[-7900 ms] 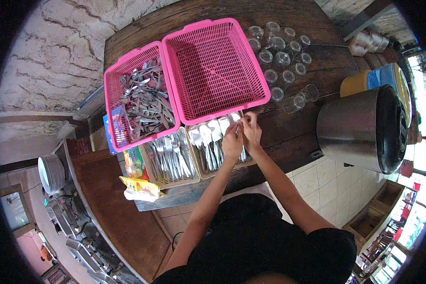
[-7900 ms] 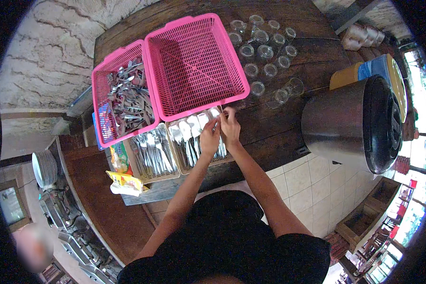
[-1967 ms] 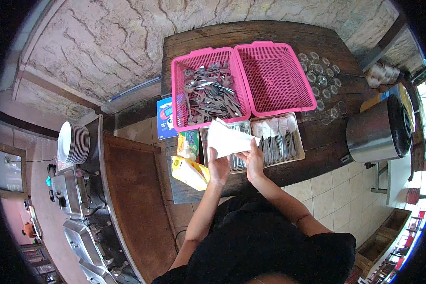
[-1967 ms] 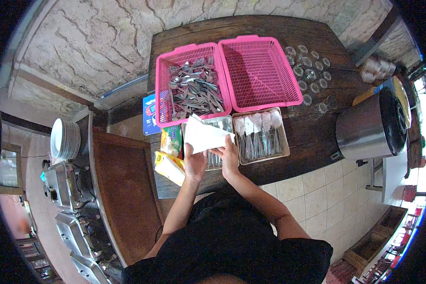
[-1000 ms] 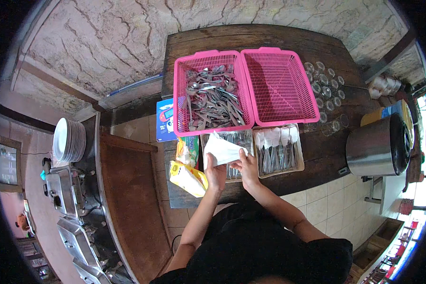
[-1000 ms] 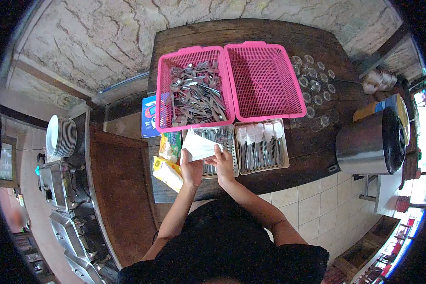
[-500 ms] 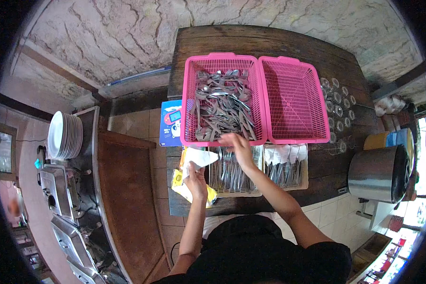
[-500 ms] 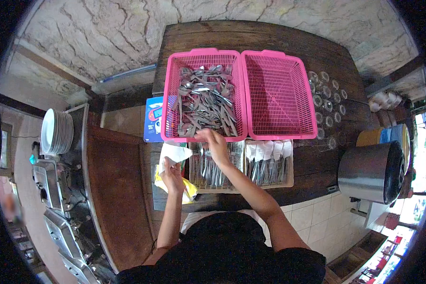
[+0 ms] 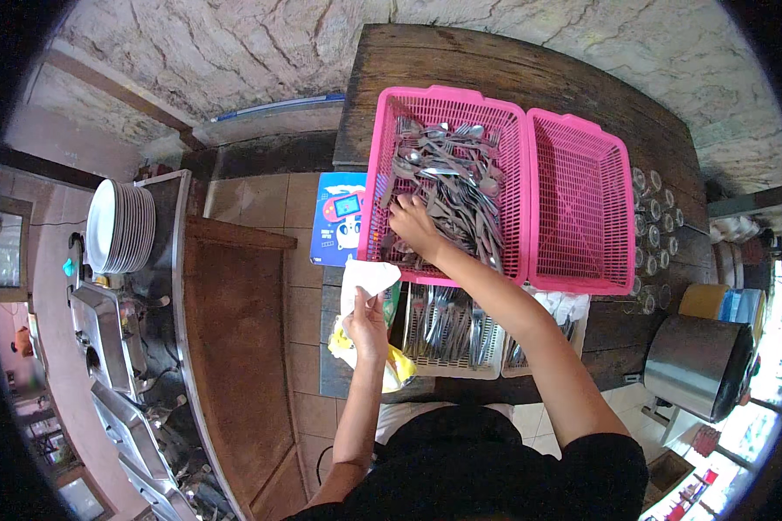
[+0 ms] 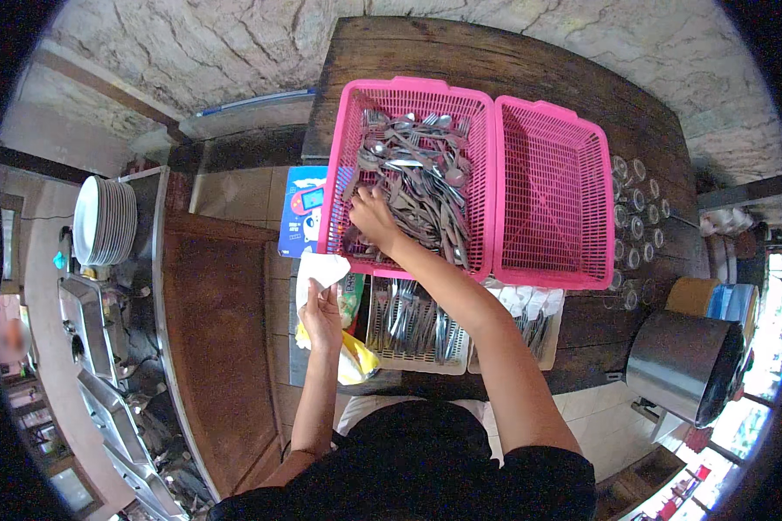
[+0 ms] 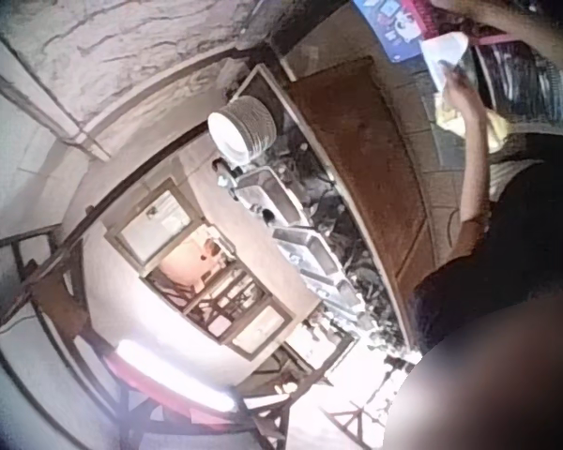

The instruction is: Wiping and sorting silverware into a tray.

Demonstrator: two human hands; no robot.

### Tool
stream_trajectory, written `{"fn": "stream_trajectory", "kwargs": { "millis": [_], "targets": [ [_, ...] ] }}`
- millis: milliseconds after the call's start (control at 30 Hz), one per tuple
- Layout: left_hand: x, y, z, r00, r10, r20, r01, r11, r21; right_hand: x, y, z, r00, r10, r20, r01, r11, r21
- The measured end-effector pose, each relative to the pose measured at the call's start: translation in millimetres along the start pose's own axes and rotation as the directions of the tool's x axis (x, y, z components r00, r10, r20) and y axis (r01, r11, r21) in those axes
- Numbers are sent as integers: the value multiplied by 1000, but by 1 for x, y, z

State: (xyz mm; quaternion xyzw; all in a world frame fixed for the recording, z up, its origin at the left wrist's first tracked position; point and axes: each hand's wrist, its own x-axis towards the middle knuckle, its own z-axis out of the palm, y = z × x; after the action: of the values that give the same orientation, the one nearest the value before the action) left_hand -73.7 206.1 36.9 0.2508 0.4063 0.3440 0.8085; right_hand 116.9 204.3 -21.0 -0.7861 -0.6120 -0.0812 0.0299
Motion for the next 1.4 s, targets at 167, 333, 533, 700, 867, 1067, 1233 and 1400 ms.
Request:
{"fn": "stream_trajectory", "kwargs": {
  "millis": [167, 333, 533, 700, 867, 1067, 1233, 1400],
  "targets": [
    [8, 3, 8, 997, 74, -29, -74, 997, -9, -15, 13, -54, 942, 268, -202, -241, 959, 150],
    [9, -7, 24, 983, 175, -48, -176, 984, -17, -50, -9, -100, 737, 639, -220, -284, 588, 758],
    [8, -21, 26, 993, 102, 62, -95, 989, -111, -82, -70, -103, 802, 572, 176, -331, 179, 926],
    [1, -12, 35, 994, 95, -61, -94, 995, 30, -93, -68, -93, 816, 535, 218, -363, 179, 915],
    [2, -9, 27, 982, 83, -172, -72, 995, 69, -79, -26, -78, 764, 554, 330, -534, 256, 806],
    [-1, -13, 29, 982, 64, -180, -49, 995, 84, -53, -5, -25, 771, 581, 261, -636, 674, 377],
    [1, -22, 19, 979, 63, -196, -39, 991, 125, -51, -3, -7, 764, 585, 274, -644, 656, 395],
    [-5, -22, 15, 985, 11, -175, 0, 998, 60, -70, 19, -39, 709, 349, 613, -700, 457, 549]
  ]
}}
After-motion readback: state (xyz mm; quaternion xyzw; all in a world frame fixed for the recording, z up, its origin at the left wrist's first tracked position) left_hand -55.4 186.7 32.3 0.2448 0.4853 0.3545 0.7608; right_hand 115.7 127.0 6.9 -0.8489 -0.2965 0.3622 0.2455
